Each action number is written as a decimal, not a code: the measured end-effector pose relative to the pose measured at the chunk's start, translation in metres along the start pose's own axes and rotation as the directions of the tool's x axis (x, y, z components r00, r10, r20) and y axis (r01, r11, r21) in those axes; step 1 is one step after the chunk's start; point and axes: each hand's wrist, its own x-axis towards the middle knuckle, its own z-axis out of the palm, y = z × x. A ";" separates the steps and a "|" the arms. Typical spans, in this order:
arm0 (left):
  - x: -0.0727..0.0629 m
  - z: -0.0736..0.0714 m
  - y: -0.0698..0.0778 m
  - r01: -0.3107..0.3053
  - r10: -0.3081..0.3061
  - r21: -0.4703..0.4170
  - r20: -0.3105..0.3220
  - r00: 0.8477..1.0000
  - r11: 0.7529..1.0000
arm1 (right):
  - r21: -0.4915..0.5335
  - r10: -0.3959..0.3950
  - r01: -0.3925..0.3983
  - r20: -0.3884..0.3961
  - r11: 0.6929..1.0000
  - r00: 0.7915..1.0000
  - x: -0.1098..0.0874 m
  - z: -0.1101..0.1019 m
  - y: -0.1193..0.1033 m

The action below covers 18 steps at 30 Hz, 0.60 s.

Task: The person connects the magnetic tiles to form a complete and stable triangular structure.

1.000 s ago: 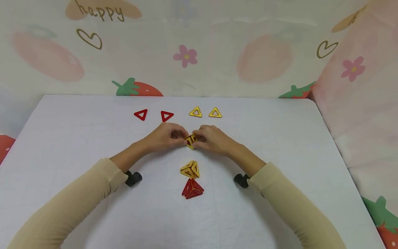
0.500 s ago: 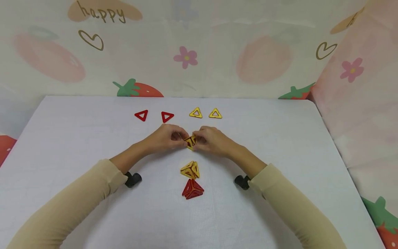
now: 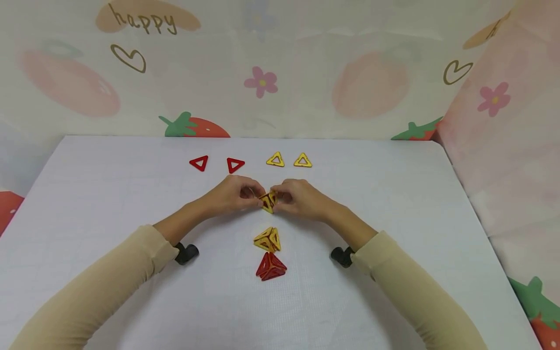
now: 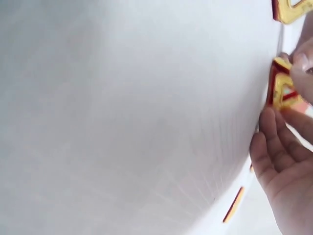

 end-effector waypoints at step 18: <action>-0.002 0.001 -0.001 -0.005 0.005 -0.014 -0.008 1.000 1.000 | 0.052 -0.009 0.010 -0.028 0.999 1.000 0.000 0.002 0.002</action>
